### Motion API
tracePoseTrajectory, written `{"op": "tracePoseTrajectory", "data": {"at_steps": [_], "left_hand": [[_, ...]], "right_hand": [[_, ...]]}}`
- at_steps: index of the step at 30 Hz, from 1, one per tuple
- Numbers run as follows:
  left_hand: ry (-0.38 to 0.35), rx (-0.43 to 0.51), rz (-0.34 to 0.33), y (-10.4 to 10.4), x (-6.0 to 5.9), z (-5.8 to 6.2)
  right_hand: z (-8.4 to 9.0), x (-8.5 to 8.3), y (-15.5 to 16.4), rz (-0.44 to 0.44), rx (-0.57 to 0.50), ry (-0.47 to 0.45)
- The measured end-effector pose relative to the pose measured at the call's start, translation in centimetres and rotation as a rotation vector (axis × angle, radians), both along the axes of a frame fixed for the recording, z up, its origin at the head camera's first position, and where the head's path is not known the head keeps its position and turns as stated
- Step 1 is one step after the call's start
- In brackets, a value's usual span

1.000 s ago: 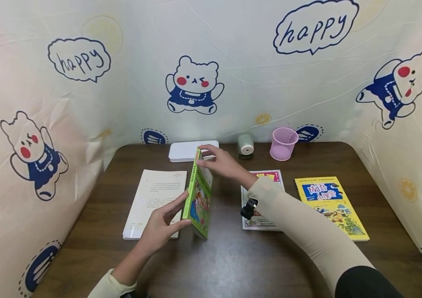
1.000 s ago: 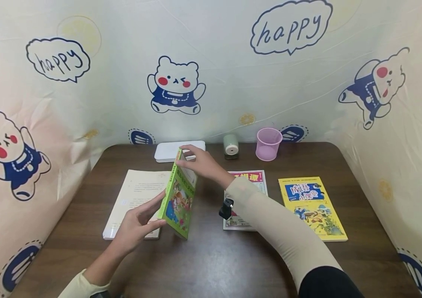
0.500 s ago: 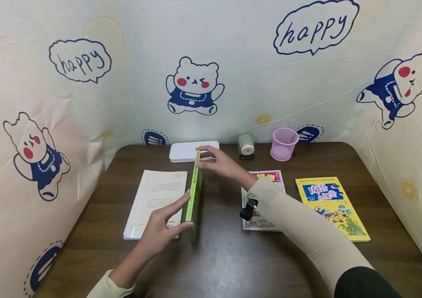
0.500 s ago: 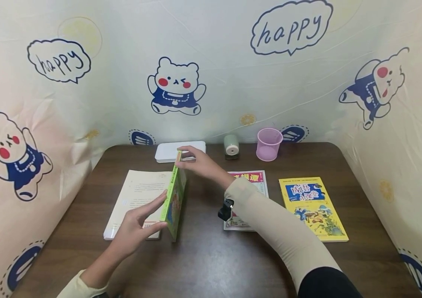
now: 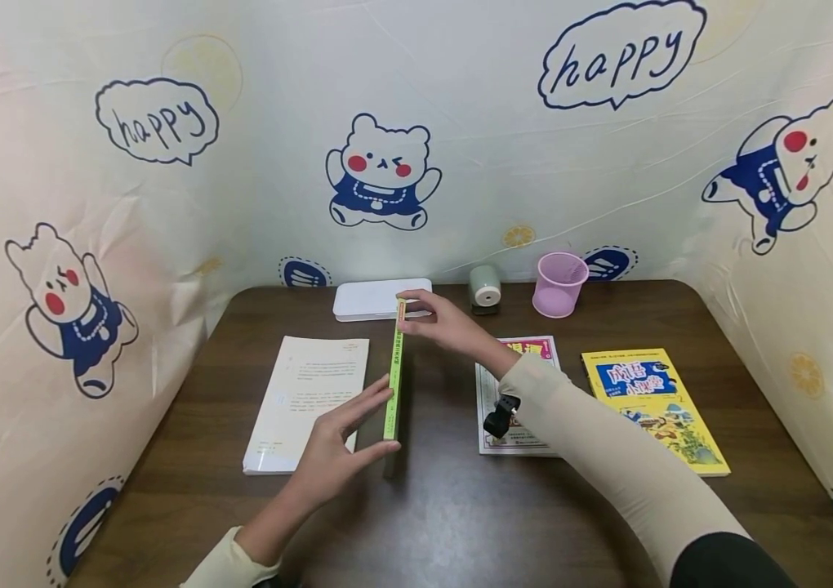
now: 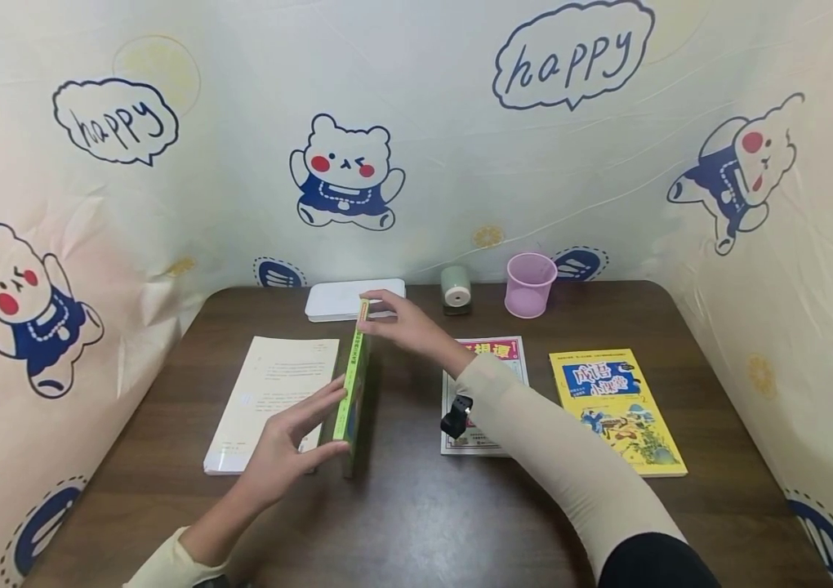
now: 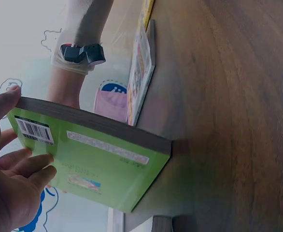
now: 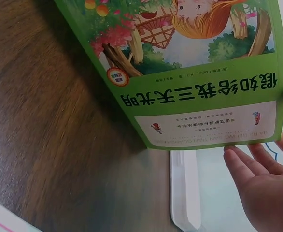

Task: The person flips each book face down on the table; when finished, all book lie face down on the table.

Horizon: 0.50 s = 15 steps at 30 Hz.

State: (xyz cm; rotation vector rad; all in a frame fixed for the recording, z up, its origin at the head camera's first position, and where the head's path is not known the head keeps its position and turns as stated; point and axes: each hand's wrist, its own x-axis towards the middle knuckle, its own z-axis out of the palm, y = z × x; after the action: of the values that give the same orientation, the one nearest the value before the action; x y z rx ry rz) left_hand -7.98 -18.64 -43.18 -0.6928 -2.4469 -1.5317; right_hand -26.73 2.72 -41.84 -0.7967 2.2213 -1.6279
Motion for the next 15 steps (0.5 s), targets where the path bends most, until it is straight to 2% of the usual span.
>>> {"op": "tracePoseTrajectory", "data": {"at_steps": [6, 15], "left_hand": [[-0.059, 0.089, -0.046, 0.6, -0.2, -0.5], [-0.183, 0.156, -0.070, 1.7, -0.7, -1.7]], "right_hand": [[-0.6, -0.1, 0.8, 0.007, -0.012, -0.005], [-1.6, -0.3, 2.0, -0.004, -0.028, -0.019]]}}
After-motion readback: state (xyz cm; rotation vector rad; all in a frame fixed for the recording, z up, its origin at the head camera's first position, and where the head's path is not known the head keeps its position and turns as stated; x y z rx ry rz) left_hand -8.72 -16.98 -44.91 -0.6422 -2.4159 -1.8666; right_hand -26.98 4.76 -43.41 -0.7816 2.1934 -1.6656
